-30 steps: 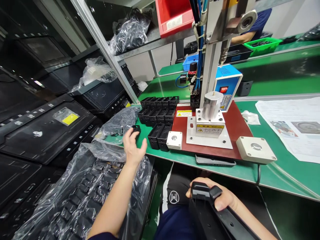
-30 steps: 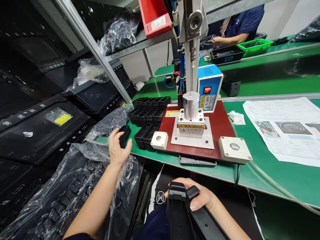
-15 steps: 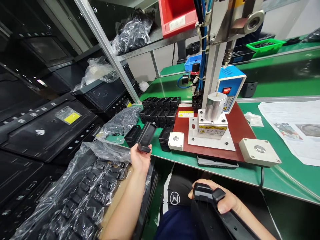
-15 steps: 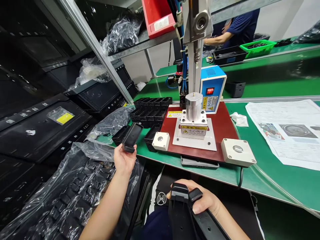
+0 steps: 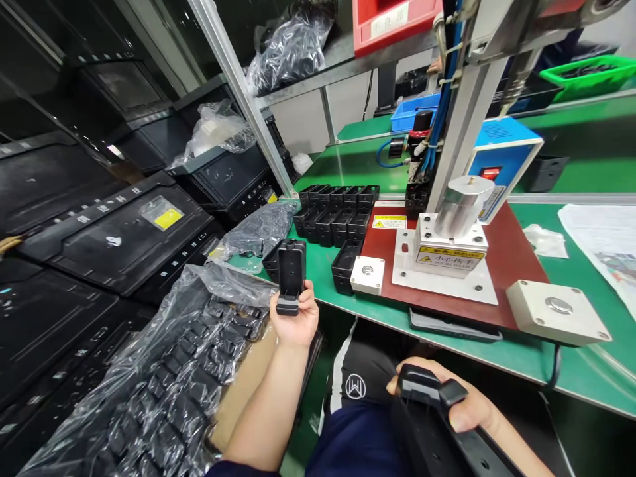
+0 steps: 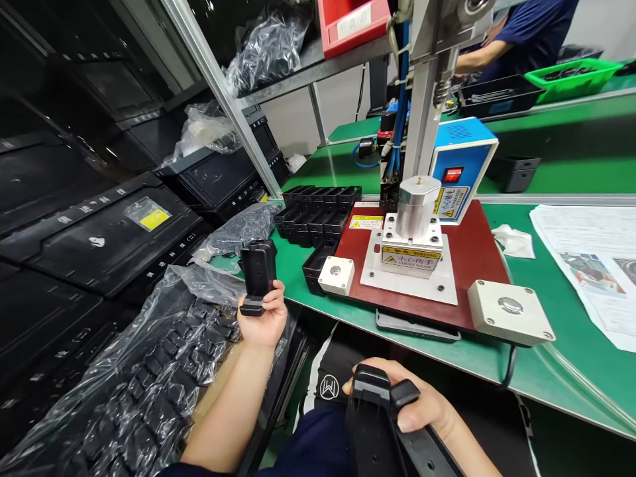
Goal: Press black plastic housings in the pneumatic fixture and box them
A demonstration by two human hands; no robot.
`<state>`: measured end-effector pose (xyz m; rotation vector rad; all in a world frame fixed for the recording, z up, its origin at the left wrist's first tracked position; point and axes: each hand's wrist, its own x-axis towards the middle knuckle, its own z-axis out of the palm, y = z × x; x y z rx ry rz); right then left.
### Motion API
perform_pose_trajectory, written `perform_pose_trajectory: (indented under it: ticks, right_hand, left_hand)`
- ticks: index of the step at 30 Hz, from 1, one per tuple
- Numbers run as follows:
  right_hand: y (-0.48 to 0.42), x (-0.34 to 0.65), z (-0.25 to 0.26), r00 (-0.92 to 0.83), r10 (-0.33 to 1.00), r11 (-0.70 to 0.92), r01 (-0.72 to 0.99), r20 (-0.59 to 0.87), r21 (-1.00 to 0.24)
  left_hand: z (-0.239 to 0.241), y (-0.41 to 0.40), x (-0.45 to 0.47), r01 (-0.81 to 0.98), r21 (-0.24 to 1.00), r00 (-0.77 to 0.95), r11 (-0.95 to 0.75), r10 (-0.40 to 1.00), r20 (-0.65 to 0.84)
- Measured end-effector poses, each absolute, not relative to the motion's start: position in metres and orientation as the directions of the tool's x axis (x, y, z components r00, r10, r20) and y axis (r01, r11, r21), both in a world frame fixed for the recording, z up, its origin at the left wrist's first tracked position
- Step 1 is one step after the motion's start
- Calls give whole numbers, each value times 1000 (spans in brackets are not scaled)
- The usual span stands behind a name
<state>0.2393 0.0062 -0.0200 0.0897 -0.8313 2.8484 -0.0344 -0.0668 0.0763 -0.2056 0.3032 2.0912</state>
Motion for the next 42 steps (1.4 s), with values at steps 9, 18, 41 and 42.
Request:
perform_pose_trajectory:
  ticks: [9, 18, 41, 42]
  right_hand:
    - [6, 240, -24, -987, 140, -831, -161, 80, -532]
    - [6, 242, -29, -987, 147, -828, -161, 68, -537]
    - [5, 241, -25, -984, 148, -829, -179, 101, -529]
    - [5, 241, -25, -983, 149, -828, -182, 105, -530]
  left_hand:
    - [76, -70, -34, -881, -4, -453, -473, 845, -286]
    - [81, -67, -33, -854, 194, -520, -483, 771, -368]
    - [62, -70, -59, 516, 847, -804, 129, 415, 426]
    - [61, -70, -64, 589, 784, -771, 196, 427, 472]
